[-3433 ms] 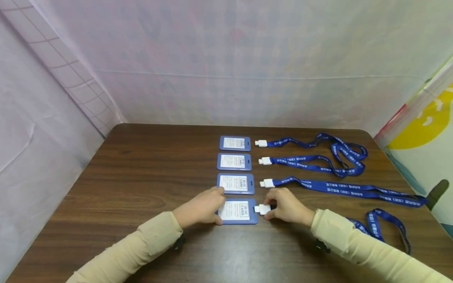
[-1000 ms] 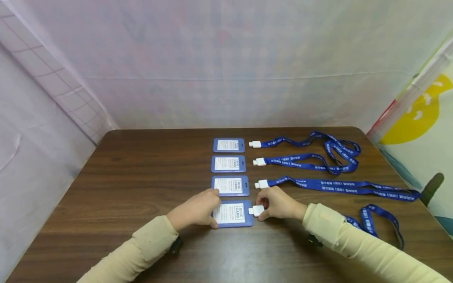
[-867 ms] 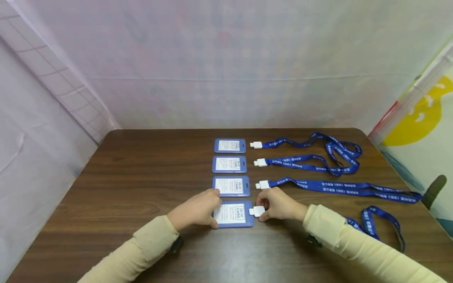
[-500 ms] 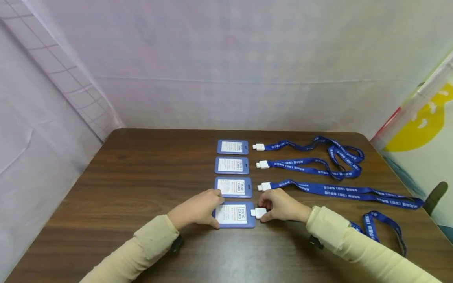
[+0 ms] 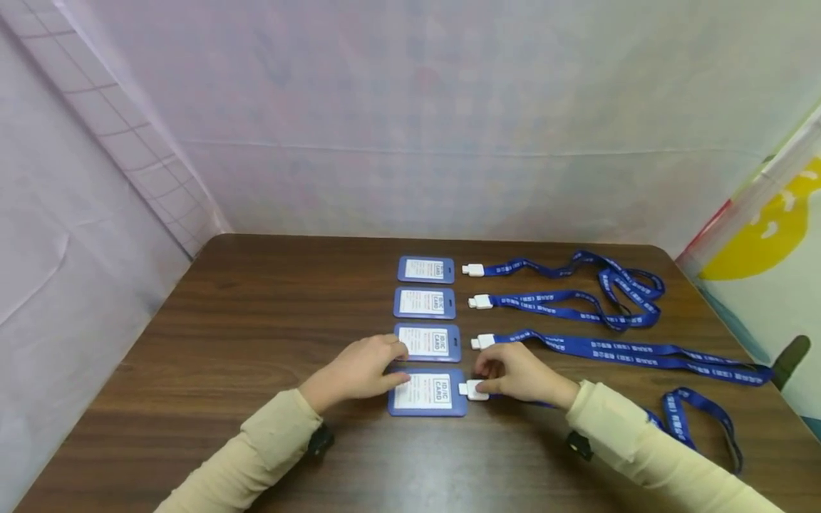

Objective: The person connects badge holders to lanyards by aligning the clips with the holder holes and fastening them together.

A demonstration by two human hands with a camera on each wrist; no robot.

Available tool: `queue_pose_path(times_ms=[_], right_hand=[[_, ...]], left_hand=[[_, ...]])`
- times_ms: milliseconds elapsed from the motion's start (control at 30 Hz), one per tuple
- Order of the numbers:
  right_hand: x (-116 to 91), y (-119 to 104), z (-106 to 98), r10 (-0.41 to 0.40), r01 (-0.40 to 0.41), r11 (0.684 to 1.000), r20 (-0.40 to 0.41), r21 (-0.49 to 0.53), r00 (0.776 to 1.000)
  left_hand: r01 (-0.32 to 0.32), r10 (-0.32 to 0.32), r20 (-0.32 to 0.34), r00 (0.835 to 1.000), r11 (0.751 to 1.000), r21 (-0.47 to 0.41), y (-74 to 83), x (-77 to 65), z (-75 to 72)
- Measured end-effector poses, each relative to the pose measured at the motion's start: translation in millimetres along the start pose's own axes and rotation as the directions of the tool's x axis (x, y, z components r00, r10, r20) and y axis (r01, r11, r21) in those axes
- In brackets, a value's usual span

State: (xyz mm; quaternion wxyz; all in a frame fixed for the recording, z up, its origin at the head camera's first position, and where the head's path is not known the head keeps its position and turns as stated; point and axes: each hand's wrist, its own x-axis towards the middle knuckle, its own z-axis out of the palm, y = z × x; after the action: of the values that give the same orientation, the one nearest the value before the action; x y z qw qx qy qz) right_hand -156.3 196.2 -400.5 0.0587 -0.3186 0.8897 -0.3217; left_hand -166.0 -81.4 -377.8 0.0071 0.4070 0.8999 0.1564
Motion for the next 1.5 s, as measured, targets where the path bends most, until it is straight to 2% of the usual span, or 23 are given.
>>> queue_pose_path(times_ms=[133, 233, 400, 800, 1067, 1500], right_hand=[[-3, 1, -2, 0.014, -0.013, 1.0, -0.019, 0.006, 1.0], [-4, 1, -4, 0.015, -0.016, 1.0, -0.044, -0.005, 0.999], [-4, 3, -8, 0.033, -0.035, 0.999, -0.08, -0.013, 0.996], [0, 9, -15, 0.1, -0.099, 0.995, -0.068, 0.018, 0.993], [7, 13, -20, 0.095, -0.094, 0.995, -0.08, 0.02, 0.992], [16, 21, -29, 0.159, -0.158, 0.986, -0.031, 0.048, 0.987]], left_hand=[[0.034, -0.036, -0.059, 0.998, 0.999, -0.033, -0.3, 0.6, 0.6], [0.056, -0.06, -0.08, 0.995, 0.997, -0.049, -0.5, 0.9, 0.3], [0.079, -0.084, -0.08, 0.993, 0.995, -0.066, -0.8, 1.0, -1.3], [0.072, -0.077, -0.092, 0.993, 0.996, -0.06, -2.1, 0.1, -1.8], [0.076, -0.08, -0.086, 0.993, 0.995, -0.058, -2.0, -0.5, -2.1], [0.075, -0.082, -0.092, 0.992, 0.994, -0.074, -2.4, -2.5, -3.4]])
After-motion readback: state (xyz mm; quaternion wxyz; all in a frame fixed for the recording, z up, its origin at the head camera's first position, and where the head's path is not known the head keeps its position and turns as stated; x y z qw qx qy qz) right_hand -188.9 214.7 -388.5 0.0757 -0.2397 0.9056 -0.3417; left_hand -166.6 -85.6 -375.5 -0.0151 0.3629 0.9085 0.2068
